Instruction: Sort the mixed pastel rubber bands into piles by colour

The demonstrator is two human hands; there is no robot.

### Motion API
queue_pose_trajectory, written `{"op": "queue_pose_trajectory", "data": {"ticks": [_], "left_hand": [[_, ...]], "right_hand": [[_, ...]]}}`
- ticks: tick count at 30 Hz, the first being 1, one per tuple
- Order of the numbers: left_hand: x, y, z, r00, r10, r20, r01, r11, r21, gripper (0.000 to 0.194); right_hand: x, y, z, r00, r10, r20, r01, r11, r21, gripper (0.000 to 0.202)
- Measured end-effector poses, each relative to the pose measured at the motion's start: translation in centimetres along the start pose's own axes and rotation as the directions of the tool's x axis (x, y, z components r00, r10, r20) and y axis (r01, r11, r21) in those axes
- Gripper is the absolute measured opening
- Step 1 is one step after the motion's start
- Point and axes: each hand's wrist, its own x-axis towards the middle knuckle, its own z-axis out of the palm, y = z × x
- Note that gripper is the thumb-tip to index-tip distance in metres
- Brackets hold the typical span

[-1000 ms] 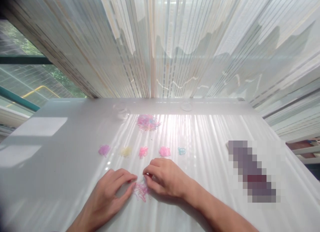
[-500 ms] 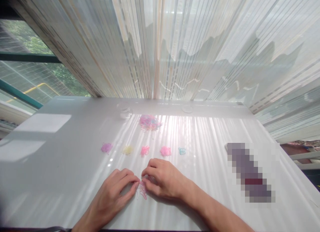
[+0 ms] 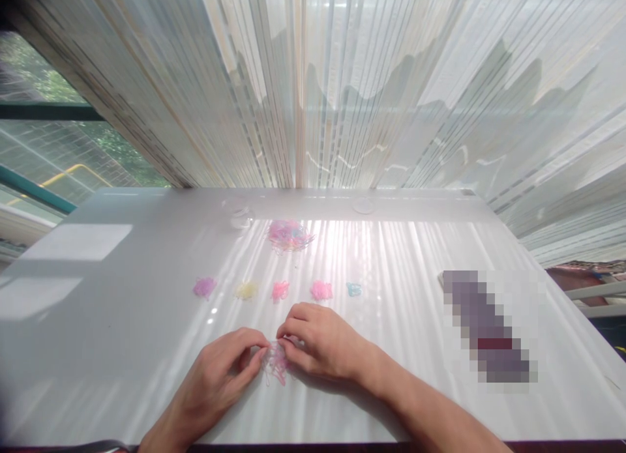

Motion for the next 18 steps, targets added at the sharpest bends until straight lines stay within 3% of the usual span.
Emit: {"op": "queue_pose_trajectory", "data": {"ticks": [11, 18], "left_hand": [[0.21, -0.15, 0.01, 0.999, -0.042, 0.021, 0.042, 0.999, -0.017, 0.008], [-0.06, -0.43, 0.74, 0.995, -0.037, -0.098, 0.033, 0.999, -0.036, 0.021]], "right_hand": [[-0.08, 0.32, -0.71, 0.998, -0.034, -0.059, 0.032, 0.999, -0.02, 0.015], [-0.06, 0.15, -0.6, 0.996, -0.04, -0.083, 0.041, 0.999, 0.015, 0.015]]}}
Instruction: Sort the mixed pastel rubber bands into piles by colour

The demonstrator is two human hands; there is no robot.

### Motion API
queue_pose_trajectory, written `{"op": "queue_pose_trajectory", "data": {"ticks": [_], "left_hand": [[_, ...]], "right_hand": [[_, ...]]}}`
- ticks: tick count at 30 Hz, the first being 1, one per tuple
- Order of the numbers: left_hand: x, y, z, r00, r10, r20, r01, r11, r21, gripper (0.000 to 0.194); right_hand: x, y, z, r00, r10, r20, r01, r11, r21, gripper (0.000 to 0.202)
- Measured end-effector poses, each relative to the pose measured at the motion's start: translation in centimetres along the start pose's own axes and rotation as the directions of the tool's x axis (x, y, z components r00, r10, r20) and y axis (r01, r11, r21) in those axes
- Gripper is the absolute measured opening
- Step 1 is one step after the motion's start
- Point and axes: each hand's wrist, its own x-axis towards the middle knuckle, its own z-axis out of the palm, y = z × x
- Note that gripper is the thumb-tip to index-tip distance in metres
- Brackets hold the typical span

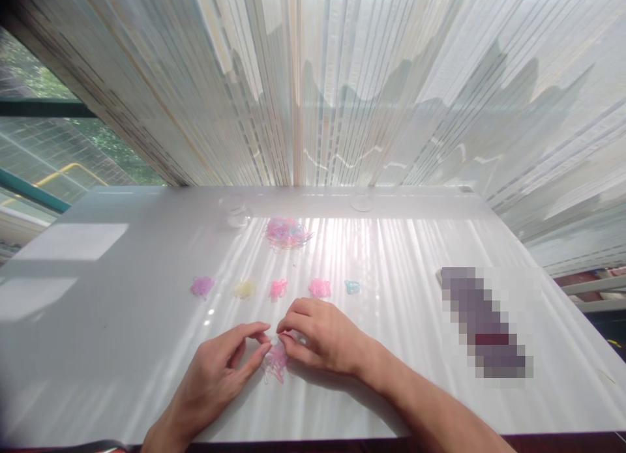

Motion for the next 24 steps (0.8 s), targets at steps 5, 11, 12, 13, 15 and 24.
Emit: {"op": "queue_pose_trajectory", "data": {"ticks": [5, 11, 12, 13, 15, 24], "left_hand": [[0.5, 0.6, -0.3, 0.999, -0.008, 0.05, 0.01, 0.999, -0.04, 0.01], [0.6, 0.6, -0.2, 0.998, -0.017, 0.057, 0.019, 0.999, -0.045, 0.012], [0.6, 0.6, -0.2, 0.998, -0.017, 0.055, 0.019, 0.999, -0.042, 0.012], [0.5, 0.5, -0.2, 0.999, -0.017, 0.051, 0.019, 0.999, -0.04, 0.012], [0.5, 0.5, -0.4, 0.999, -0.018, 0.045, 0.02, 0.999, -0.037, 0.012], [0.5, 0.5, -1.2, 0.998, 0.004, -0.067, -0.008, 0.998, -0.06, 0.009]], "right_hand": [[0.0, -0.1, 0.1, 0.999, -0.034, -0.026, 0.035, 0.999, 0.03, 0.014], [0.2, -0.2, -0.1, 0.998, -0.006, -0.055, 0.008, 0.999, 0.048, 0.013], [0.2, -0.3, -0.2, 0.998, 0.007, -0.055, -0.004, 0.998, 0.058, 0.013], [0.3, -0.4, -0.2, 0.998, 0.021, -0.054, -0.018, 0.997, 0.069, 0.012], [0.4, -0.6, -0.4, 0.998, 0.047, -0.052, -0.042, 0.995, 0.086, 0.011], [0.8, -2.0, -0.8, 0.992, 0.059, -0.11, -0.054, 0.997, 0.051, 0.01]]}}
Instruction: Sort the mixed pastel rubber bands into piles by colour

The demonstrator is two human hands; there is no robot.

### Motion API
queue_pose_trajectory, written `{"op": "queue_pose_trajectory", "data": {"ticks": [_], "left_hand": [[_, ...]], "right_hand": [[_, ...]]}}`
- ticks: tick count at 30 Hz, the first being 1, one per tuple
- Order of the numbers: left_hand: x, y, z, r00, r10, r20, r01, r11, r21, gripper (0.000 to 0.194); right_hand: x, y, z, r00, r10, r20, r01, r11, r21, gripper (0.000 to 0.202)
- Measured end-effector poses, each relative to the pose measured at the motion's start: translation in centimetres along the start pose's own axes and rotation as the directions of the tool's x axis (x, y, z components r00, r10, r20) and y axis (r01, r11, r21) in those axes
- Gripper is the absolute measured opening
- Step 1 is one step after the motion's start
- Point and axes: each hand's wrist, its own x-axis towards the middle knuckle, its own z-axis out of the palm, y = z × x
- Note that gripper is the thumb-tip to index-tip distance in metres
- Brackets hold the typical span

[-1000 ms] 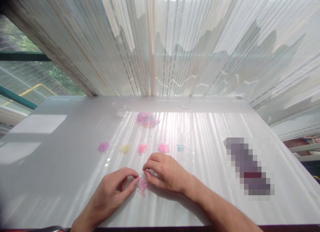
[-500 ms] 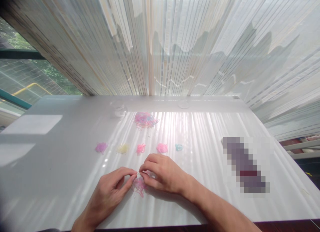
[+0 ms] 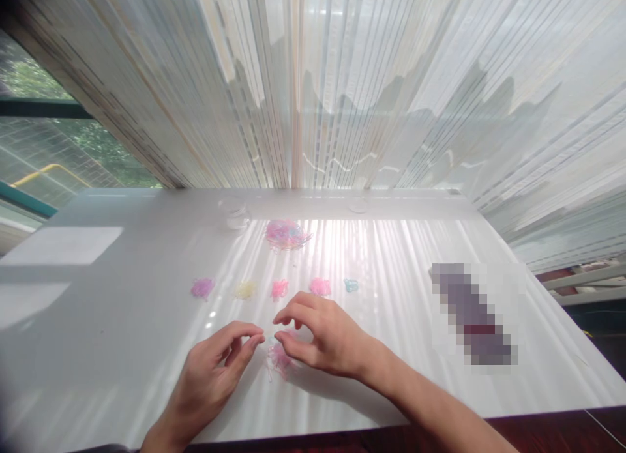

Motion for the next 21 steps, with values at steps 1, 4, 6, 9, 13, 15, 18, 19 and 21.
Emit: {"op": "queue_pose_trajectory", "data": {"ticks": [1, 4, 6, 9, 13, 15, 18, 19, 21], "left_hand": [[0.0, -0.1, 0.0, 1.0, 0.003, 0.001, -0.003, 1.0, -0.008, 0.009], [-0.2, -0.3, 0.0, 1.0, 0.004, 0.014, -0.004, 1.0, -0.028, 0.01], [-0.3, -0.6, 0.0, 1.0, 0.006, 0.014, -0.006, 0.999, -0.034, 0.01], [-0.5, -0.9, -0.2, 1.0, 0.009, 0.005, -0.009, 0.999, -0.033, 0.008], [-0.6, -1.1, -0.4, 1.0, -0.026, -0.003, 0.026, 0.999, -0.036, 0.011], [-0.7, -1.1, -0.6, 0.998, -0.07, 0.004, 0.07, 0.997, -0.031, 0.014], [-0.6, -1.1, -0.9, 0.983, -0.181, -0.017, 0.181, 0.983, 0.01, 0.018], [-0.5, -1.2, -1.1, 0.973, -0.228, -0.041, 0.229, 0.973, 0.032, 0.02], [-0.3, -1.5, -1.5, 0.941, -0.321, -0.111, 0.331, 0.939, 0.092, 0.024]], "right_hand": [[0.0, -0.1, 0.1, 1.0, -0.001, -0.002, 0.001, 1.0, -0.002, 0.01], [0.0, -0.5, 0.7, 1.0, 0.008, 0.02, -0.008, 1.0, 0.008, 0.011], [0.2, -0.7, 1.0, 1.0, 0.023, 0.021, -0.023, 1.0, 0.015, 0.013], [0.5, -0.9, 1.4, 0.999, 0.039, -0.014, -0.039, 0.999, 0.028, 0.013], [1.1, -1.0, 1.9, 0.999, 0.037, -0.037, -0.035, 0.998, 0.05, 0.011], [1.3, -0.9, 2.1, 0.999, 0.023, -0.036, -0.022, 0.999, 0.043, 0.01], [1.6, -0.7, 1.9, 0.999, 0.0, -0.038, 0.001, 1.0, 0.01, 0.01], [1.6, -0.6, 1.8, 0.999, -0.004, -0.04, 0.004, 1.0, -0.004, 0.01], [1.6, -0.3, 1.4, 0.999, -0.005, -0.04, 0.004, 1.0, -0.03, 0.011]]}}
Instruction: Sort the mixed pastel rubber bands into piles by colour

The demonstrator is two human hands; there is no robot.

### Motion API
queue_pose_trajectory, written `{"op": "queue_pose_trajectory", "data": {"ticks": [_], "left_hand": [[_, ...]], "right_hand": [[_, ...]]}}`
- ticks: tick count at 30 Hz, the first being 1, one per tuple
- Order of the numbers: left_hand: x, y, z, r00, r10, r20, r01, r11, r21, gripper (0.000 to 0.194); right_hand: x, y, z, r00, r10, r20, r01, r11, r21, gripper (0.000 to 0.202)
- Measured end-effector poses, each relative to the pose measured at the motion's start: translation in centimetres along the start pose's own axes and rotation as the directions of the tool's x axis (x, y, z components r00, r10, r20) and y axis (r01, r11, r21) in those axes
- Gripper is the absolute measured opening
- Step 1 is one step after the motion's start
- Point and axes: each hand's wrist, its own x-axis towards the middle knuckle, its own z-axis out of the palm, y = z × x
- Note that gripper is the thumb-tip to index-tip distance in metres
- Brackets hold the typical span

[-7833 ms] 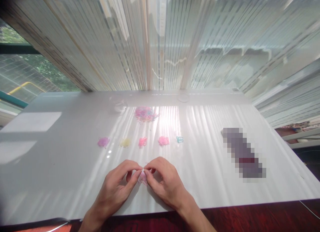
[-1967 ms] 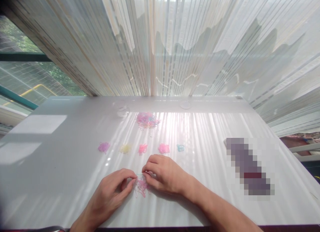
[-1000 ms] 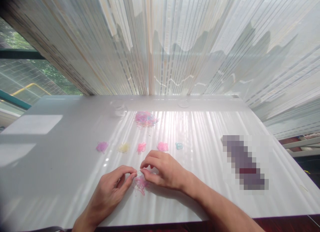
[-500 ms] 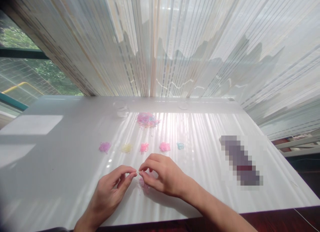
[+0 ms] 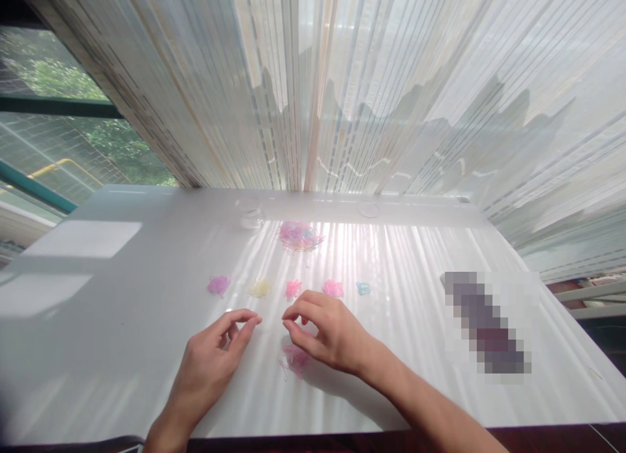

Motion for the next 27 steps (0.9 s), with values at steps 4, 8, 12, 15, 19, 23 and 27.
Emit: {"op": "queue_pose_trajectory", "data": {"ticks": [4, 8, 12, 15, 19, 23, 27], "left_hand": [[1.1, -0.5, -0.7, 0.985, -0.129, -0.112, 0.15, 0.967, 0.205, 0.023], [2.3, -0.3, -1.0, 0.974, -0.17, -0.148, 0.212, 0.915, 0.344, 0.02], [3.4, 0.9, -1.2, 0.956, -0.25, -0.155, 0.291, 0.882, 0.372, 0.02], [4.2, 1.5, -1.2, 0.957, -0.262, -0.125, 0.29, 0.882, 0.371, 0.022], [4.7, 1.5, -1.1, 0.967, -0.229, -0.109, 0.254, 0.886, 0.388, 0.025], [4.7, 1.1, -1.0, 0.975, -0.194, -0.112, 0.222, 0.893, 0.391, 0.024], [4.8, 0.9, -1.1, 0.981, -0.166, -0.101, 0.193, 0.899, 0.393, 0.023]], "right_hand": [[-0.4, 0.9, -0.6, 1.0, -0.001, 0.019, 0.002, 0.999, -0.045, 0.012], [-1.2, 1.8, -0.3, 0.999, 0.035, 0.026, -0.033, 0.998, -0.052, 0.014], [-1.8, 2.2, 0.4, 0.997, 0.073, 0.039, -0.07, 0.996, -0.056, 0.017], [-1.8, 2.1, 0.6, 0.996, 0.074, 0.048, -0.071, 0.996, -0.056, 0.017], [-1.8, 2.1, 0.6, 0.998, 0.06, 0.034, -0.058, 0.997, -0.049, 0.018], [-1.9, 2.3, 0.6, 0.996, 0.077, 0.034, -0.075, 0.995, -0.061, 0.018], [-2.0, 2.4, 0.7, 0.997, 0.079, 0.026, -0.077, 0.995, -0.057, 0.018]]}}
